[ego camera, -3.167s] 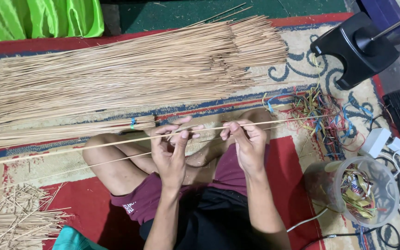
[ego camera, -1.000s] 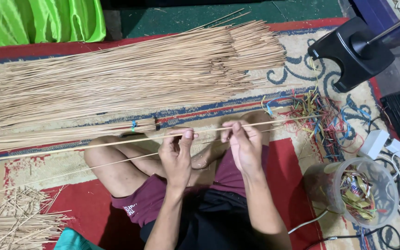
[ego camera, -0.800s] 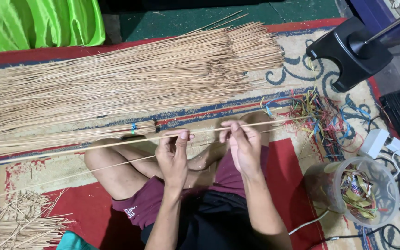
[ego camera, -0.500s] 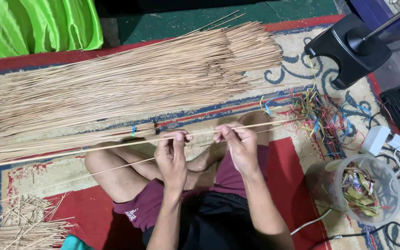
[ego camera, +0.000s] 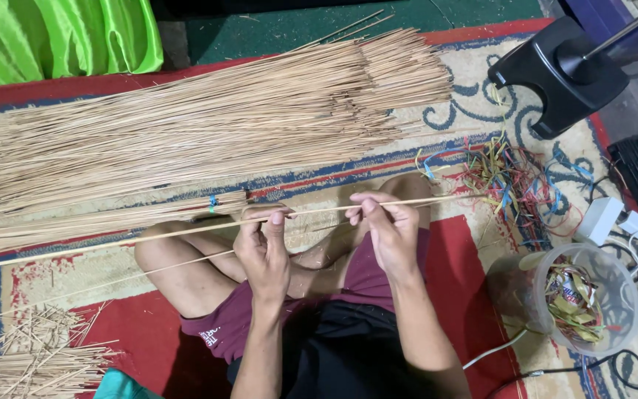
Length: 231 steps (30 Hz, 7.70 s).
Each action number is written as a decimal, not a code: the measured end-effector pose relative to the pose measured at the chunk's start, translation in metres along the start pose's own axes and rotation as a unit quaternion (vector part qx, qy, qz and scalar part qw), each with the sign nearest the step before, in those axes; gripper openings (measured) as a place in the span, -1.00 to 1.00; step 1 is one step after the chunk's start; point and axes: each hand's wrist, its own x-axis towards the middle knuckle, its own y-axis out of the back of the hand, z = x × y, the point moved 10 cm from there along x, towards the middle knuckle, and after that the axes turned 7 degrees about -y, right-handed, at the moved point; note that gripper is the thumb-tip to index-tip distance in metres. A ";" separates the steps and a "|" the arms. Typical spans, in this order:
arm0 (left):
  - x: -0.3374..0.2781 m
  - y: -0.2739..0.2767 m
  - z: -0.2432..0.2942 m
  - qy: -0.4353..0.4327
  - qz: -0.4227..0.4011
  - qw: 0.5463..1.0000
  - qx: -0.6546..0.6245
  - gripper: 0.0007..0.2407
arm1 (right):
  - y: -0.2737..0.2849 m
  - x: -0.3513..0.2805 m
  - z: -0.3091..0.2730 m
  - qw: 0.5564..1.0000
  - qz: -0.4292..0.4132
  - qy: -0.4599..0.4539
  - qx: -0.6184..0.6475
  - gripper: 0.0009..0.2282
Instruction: Bundling and tying long wooden sticks together while sitting on the floor
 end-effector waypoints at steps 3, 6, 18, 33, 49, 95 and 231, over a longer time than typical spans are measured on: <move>-0.002 -0.003 -0.006 0.016 -0.005 0.999 -0.039 -0.86 | 0.006 0.003 0.014 0.995 0.011 -0.008 0.096 -0.88; -0.007 0.002 -0.020 0.051 0.040 0.994 -0.091 -0.86 | -0.002 0.000 0.010 0.999 0.001 -0.005 0.054 -0.87; -0.004 0.006 -0.006 0.014 0.056 0.995 -0.076 -0.82 | -0.006 0.000 0.006 0.999 -0.026 -0.005 0.047 -0.85; 0.003 -0.005 -0.011 0.049 0.001 0.994 -0.100 -0.77 | -0.016 0.007 0.014 1.000 0.000 -0.010 0.019 -0.81; -0.004 -0.004 -0.015 0.068 0.029 0.991 -0.108 -0.90 | -0.024 0.004 0.022 0.999 0.007 -0.033 0.031 -0.86; 0.003 -0.023 -0.059 0.153 0.093 0.965 -0.194 -0.86 | -0.010 0.035 0.051 0.999 -0.004 -0.032 0.039 -0.91; 0.003 -0.012 -0.044 0.088 0.155 0.946 -0.271 -0.88 | -0.023 0.024 0.005 0.996 -0.083 0.028 -0.022 -0.41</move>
